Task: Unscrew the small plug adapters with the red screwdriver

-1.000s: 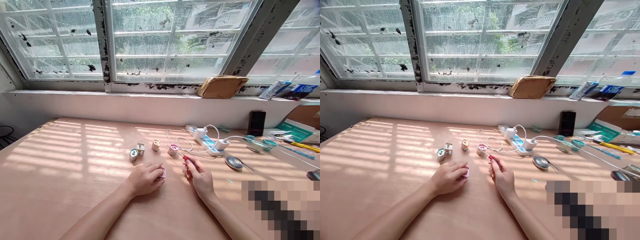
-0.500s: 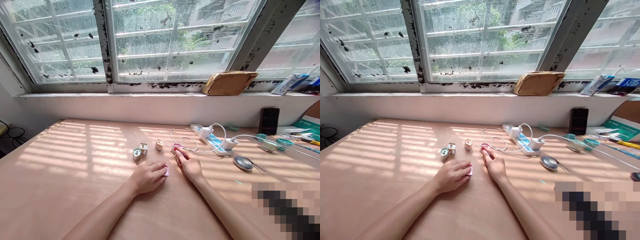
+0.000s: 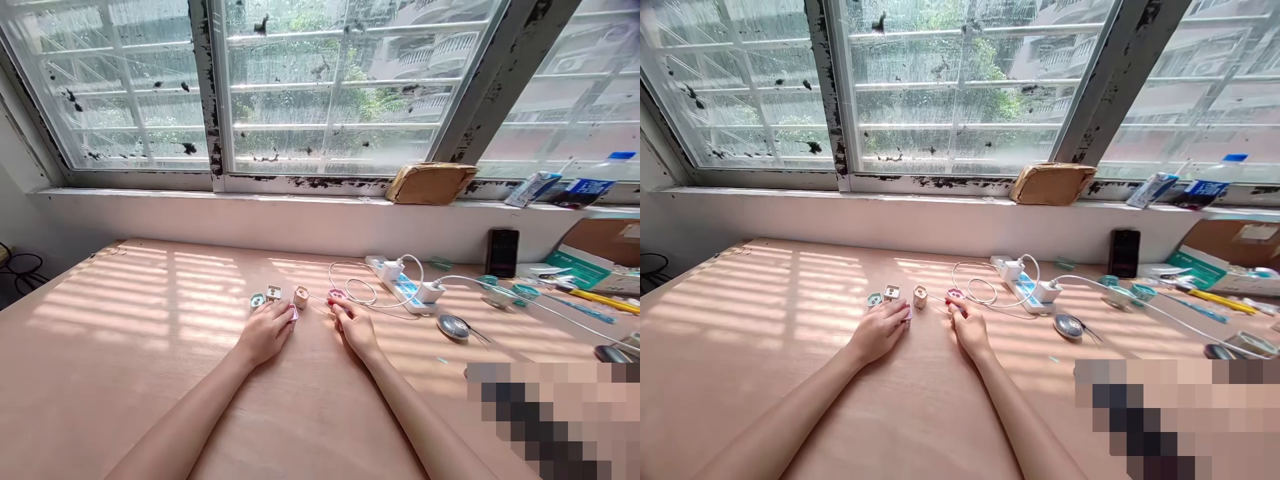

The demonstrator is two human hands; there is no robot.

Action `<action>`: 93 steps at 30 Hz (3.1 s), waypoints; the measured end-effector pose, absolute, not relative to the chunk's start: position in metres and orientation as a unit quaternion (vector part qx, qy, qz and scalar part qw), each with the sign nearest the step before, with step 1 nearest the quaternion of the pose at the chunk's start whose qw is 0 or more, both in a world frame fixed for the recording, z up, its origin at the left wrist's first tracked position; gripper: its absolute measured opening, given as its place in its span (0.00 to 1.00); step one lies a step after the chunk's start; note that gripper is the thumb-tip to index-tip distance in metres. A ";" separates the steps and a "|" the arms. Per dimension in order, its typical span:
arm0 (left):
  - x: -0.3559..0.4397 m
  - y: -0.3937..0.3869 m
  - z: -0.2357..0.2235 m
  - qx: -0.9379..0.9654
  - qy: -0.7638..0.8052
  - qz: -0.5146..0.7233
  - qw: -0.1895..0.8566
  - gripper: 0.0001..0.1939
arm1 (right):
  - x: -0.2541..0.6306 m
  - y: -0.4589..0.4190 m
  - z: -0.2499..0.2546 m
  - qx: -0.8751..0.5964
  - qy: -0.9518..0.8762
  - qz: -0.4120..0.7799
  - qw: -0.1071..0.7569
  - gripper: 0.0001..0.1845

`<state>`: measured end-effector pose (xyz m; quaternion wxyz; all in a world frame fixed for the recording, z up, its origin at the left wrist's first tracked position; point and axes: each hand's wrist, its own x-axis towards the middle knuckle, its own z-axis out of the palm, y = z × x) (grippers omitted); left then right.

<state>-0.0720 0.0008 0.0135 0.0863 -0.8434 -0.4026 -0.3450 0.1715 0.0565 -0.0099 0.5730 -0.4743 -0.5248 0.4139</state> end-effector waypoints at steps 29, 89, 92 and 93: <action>-0.074 -0.015 0.024 -0.845 -0.412 -0.319 0.120 0.11 | 0.197 -0.008 0.007 -0.433 -0.542 0.533 0.484 0.23; -0.045 -0.034 0.022 -0.790 -0.422 -0.326 -0.302 0.29 | 0.212 -0.024 0.016 -0.531 -0.782 0.153 0.289 0.10; -0.047 -0.033 0.023 -0.805 -0.401 -0.331 -0.285 0.28 | 0.211 -0.024 0.015 -0.538 -0.767 0.164 0.310 0.11; -0.048 -0.033 0.024 -0.811 -0.394 -0.330 -0.280 0.27 | 0.211 -0.024 0.015 -0.541 -0.759 0.175 0.319 0.11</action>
